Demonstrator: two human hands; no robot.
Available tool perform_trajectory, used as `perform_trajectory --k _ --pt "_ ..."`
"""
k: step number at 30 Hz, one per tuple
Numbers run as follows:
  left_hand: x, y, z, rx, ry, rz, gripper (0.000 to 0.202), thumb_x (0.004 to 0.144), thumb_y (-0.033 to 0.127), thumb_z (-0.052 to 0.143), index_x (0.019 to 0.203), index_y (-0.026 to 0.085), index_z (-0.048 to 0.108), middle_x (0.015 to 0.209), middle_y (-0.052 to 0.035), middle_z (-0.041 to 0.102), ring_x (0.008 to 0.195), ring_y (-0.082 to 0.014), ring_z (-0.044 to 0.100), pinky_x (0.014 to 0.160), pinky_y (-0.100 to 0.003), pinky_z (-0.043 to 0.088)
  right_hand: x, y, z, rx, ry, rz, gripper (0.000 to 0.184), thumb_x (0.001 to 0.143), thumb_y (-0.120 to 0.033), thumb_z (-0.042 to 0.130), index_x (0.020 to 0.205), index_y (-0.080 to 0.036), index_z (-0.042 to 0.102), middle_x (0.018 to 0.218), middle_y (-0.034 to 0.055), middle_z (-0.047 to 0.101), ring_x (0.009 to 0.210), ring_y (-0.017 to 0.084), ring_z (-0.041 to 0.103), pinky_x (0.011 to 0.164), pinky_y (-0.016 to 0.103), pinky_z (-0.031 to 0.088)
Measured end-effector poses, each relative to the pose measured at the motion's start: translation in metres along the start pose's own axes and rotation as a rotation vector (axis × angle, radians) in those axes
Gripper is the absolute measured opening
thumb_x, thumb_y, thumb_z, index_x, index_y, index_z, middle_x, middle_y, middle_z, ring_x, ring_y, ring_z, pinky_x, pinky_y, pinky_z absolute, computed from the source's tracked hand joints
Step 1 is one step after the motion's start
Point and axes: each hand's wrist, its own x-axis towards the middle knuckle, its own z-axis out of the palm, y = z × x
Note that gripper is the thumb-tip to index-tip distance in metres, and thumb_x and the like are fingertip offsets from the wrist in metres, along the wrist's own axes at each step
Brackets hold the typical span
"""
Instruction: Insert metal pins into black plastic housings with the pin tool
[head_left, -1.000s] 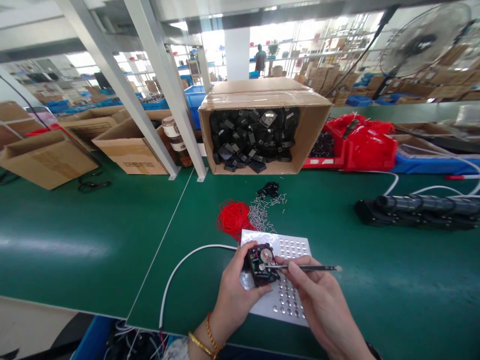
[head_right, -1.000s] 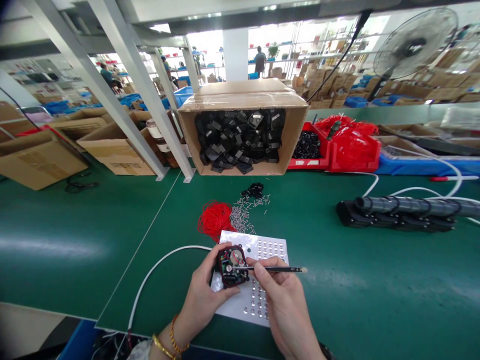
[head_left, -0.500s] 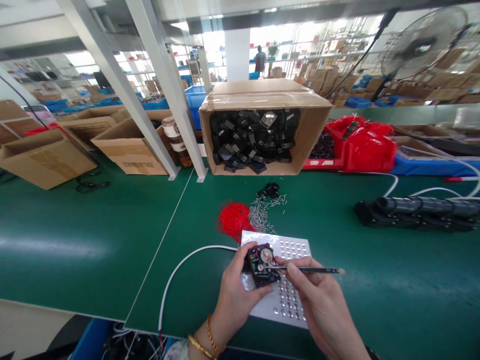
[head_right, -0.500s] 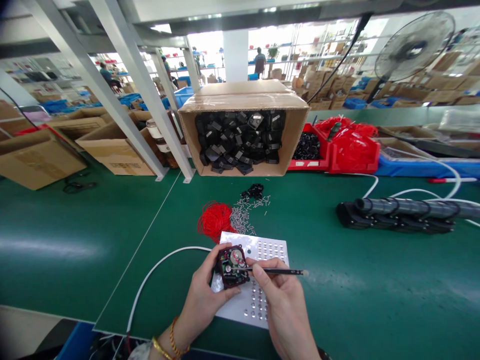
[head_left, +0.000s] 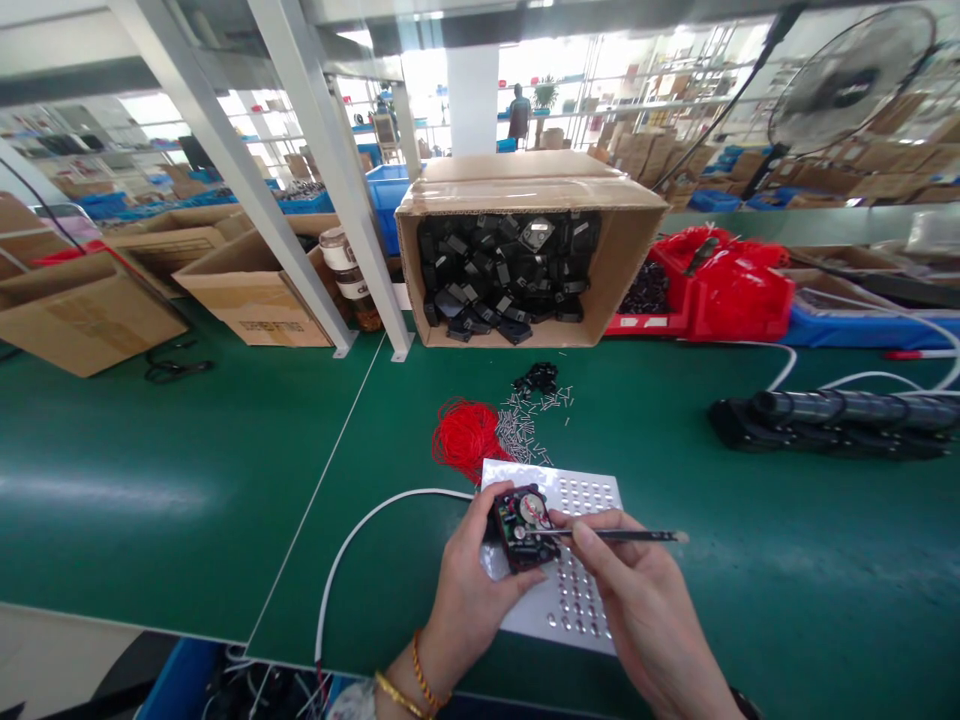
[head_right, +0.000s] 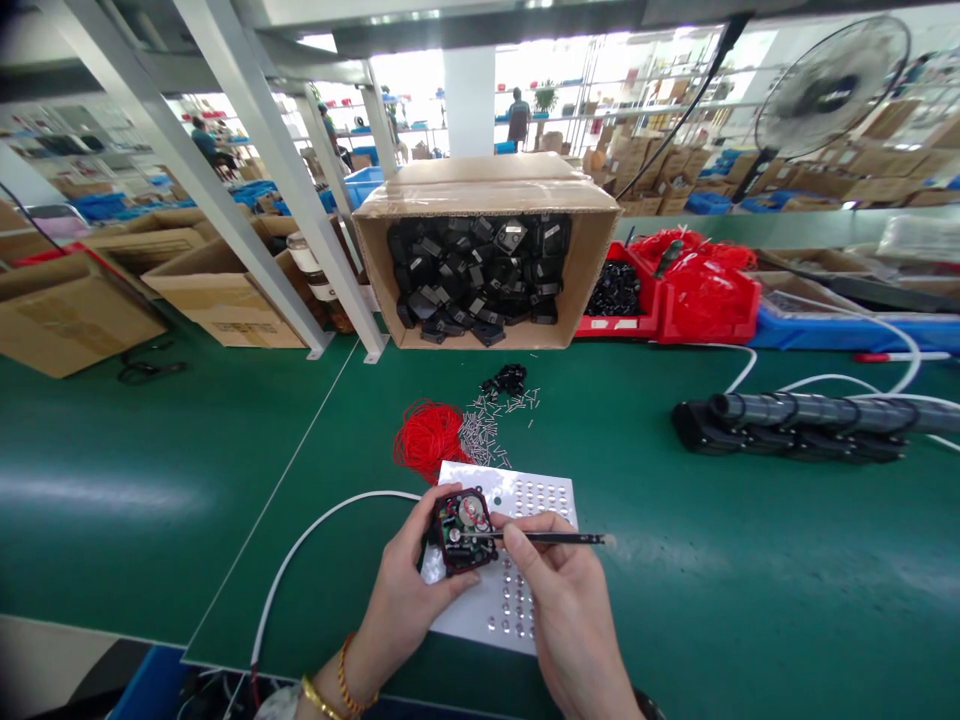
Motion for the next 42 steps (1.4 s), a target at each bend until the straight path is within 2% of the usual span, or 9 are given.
perform_trajectory --k 6,10,14,19,23,28,34,42 --pt "-0.001 -0.006 0.003 0.002 0.025 0.008 0.081 0.059 -0.001 0.078 0.125 0.029 0.043 0.125 0.0009 0.057 0.116 -0.0216 0.052 0.104 -0.035 0.038 0.000 0.000 0.000 -0.038 0.004 -0.024 0.033 0.060 -0.042 0.084 0.072 -0.017 0.065 0.090 0.0097 0.070 0.087 0.025 0.061 0.077 0.034 0.047" --pt "-0.004 -0.020 0.007 -0.051 0.098 0.114 0.085 0.064 0.004 0.077 0.132 0.032 0.034 0.133 -0.0018 0.048 0.122 -0.0227 0.047 0.106 -0.038 0.037 0.003 -0.001 0.000 -0.077 -0.023 -0.054 0.032 0.064 -0.042 0.082 0.075 -0.018 0.065 0.093 0.0096 0.070 0.090 0.026 0.061 0.081 0.037 0.045" --pt "-0.005 -0.032 0.010 -0.043 0.156 0.235 0.072 0.072 0.018 0.076 0.130 0.029 0.034 0.134 -0.0064 0.043 0.123 -0.0262 0.044 0.105 -0.045 0.037 0.005 -0.003 0.001 -0.119 -0.025 -0.092 0.032 0.063 -0.042 0.082 0.076 -0.018 0.065 0.089 0.0090 0.070 0.090 0.027 0.061 0.082 0.038 0.045" --pt "-0.003 -0.036 0.010 -0.022 0.135 0.352 0.059 0.080 0.027 0.070 0.127 0.029 0.034 0.135 -0.0088 0.040 0.124 -0.0278 0.043 0.104 -0.052 0.037 0.007 -0.005 0.002 -0.147 -0.030 -0.106 0.033 0.063 -0.044 0.082 0.076 -0.018 0.066 0.087 0.0095 0.070 0.085 0.026 0.062 0.078 0.037 0.046" --pt "-0.002 -0.036 0.011 -0.016 0.148 0.356 0.058 0.080 0.029 0.070 0.126 0.028 0.034 0.135 -0.0094 0.040 0.124 -0.0277 0.043 0.103 -0.051 0.038 0.009 -0.005 0.003 -0.082 -0.041 -0.070 0.032 0.063 -0.042 0.082 0.077 -0.018 0.067 0.086 0.0095 0.071 0.082 0.025 0.063 0.075 0.036 0.047" --pt "-0.003 -0.034 0.011 -0.003 0.169 0.299 0.060 0.080 0.032 0.070 0.128 0.026 0.034 0.134 -0.0099 0.041 0.123 -0.0274 0.043 0.102 -0.049 0.040 0.010 -0.007 0.005 0.007 -0.048 -0.019 0.031 0.062 -0.041 0.083 0.073 -0.018 0.065 0.085 0.0091 0.071 0.079 0.024 0.063 0.074 0.035 0.047" --pt "-0.001 -0.033 0.011 -0.009 0.176 0.302 0.059 0.080 0.036 0.070 0.126 0.025 0.035 0.133 -0.0101 0.042 0.122 -0.0271 0.044 0.102 -0.048 0.040 0.010 -0.008 0.004 -0.057 -0.056 -0.059 0.031 0.063 -0.041 0.083 0.073 -0.018 0.066 0.082 0.0070 0.069 0.081 0.023 0.061 0.078 0.037 0.046" --pt "-0.003 -0.033 0.011 -0.037 0.165 0.267 0.059 0.078 0.035 0.072 0.125 0.027 0.037 0.133 -0.0083 0.043 0.122 -0.0263 0.044 0.103 -0.046 0.039 0.008 -0.007 0.008 -0.072 -0.017 -0.057 0.033 0.060 -0.044 0.083 0.075 -0.018 0.068 0.085 0.0092 0.068 0.082 0.027 0.061 0.075 0.038 0.046"
